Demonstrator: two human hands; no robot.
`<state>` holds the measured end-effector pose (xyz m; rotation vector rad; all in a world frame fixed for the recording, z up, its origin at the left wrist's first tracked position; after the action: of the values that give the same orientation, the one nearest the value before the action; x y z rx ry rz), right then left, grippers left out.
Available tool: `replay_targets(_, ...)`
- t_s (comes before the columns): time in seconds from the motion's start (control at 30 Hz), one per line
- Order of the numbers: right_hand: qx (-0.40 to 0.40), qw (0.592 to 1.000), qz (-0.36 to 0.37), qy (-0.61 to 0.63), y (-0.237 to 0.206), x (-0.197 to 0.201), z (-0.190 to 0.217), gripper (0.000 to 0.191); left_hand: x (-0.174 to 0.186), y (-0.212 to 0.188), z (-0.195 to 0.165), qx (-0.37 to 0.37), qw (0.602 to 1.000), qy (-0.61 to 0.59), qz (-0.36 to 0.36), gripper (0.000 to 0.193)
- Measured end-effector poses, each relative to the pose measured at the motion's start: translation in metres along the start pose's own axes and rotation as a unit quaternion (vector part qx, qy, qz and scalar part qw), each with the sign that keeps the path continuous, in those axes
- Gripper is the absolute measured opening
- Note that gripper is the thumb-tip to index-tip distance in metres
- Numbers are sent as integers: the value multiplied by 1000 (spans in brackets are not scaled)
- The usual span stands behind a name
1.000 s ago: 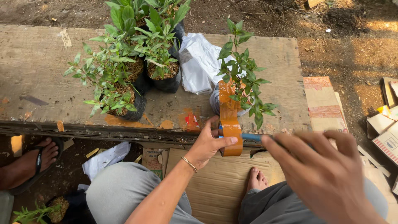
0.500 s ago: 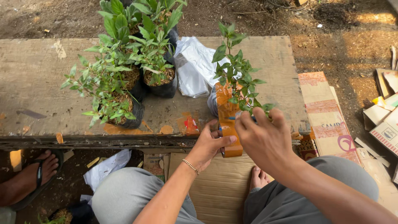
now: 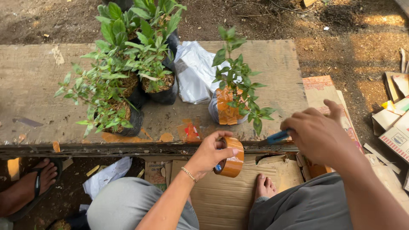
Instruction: The person wraps a small potted plant with a white plastic bag and then secures it with brown packing tape. They use a utility knife to cut the tape and continue wrapping the pot until it is fully covered.
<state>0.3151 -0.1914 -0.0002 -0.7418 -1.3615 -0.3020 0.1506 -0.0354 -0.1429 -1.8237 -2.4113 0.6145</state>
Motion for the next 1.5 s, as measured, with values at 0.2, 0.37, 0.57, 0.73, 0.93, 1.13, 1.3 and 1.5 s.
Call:
replay_targets(0.2,-70,989,11,130,84,-53,-67,23,-6,-12,-9,38,999,-6,1,59)
replay_targets(0.37,21,965,-152,214,98,-54,-39,46,2,-34,-20,26,998,-38,-35,55)
replay_targets(0.57,235,851,-209,421,87,-43,45,85,38,-50,-31,-3,986,-107,-125,52)
replay_targets(0.73,138,848,-219,463,94,-41,70,92,58,-55,-31,8,972,-152,-177,51)
replay_targets(0.93,65,909,-236,338,100,-49,79,96,68,-61,-25,19,969,-150,-196,52)
replay_targets(1.13,163,920,-288,209,105,-57,89,99,73,-60,-25,4,970,-156,-189,53)
replay_targets(1.3,105,911,-278,285,106,-60,86,105,68,-48,-28,1,975,-138,-172,55)
replay_targets(1.5,126,905,-305,269,90,-66,74,113,50,-41,-34,-46,988,-79,-128,61)
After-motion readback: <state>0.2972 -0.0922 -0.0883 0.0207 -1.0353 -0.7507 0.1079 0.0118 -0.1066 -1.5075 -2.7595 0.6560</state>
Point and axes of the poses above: each hand's wrist, its own y-axis towards the middle knuckle, its own x-axis out of the back of the hand, z = x × y, the point moved 6 cm from there along y, towards the middle knuckle, and after that the axes turned 10 degrees about y, right-handed, at the moved point
